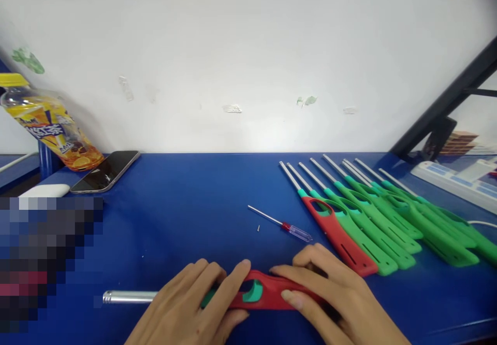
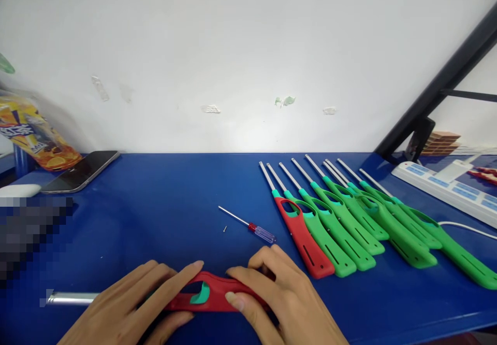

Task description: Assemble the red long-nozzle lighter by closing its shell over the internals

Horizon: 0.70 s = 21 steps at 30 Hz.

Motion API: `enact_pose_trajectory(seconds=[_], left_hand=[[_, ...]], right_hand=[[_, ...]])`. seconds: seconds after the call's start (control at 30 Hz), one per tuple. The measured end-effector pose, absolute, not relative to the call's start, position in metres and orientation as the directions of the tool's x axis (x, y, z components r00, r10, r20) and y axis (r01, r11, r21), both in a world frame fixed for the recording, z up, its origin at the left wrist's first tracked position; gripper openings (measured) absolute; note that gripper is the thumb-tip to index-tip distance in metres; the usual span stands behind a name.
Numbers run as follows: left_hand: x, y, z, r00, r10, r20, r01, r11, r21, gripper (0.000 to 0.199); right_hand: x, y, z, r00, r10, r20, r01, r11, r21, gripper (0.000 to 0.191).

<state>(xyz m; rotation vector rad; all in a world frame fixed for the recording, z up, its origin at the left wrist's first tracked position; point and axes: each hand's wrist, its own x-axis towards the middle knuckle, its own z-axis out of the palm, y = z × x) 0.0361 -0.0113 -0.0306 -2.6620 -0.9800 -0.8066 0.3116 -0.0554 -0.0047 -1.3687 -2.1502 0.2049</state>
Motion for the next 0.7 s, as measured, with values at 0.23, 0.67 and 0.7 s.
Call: enact_pose_trajectory(seconds=[0.23,0.67,0.7], left_hand=[[0.048,-0.007,-0.027,0.569,0.59,0.573,0.671,-0.736,0.091,0.052],[0.019,-0.009,-0.045,0.719,0.568,0.4,0.65,-0.754,-0.097,0.052],[0.019,-0.009,-0.044,0.722,0.567,0.397,0.646,-0.758,-0.091,0.052]], right_hand=[[0.315,-0.055,-0.015,-0.204,0.771,0.603,0.846,0.449,-0.288,0.03],[0.307,-0.035,0.015,-0.475,0.803,0.359,0.809,0.559,-0.181,0.077],[0.306,-0.033,0.017,-0.475,0.815,0.333,0.819,0.547,-0.172,0.078]])
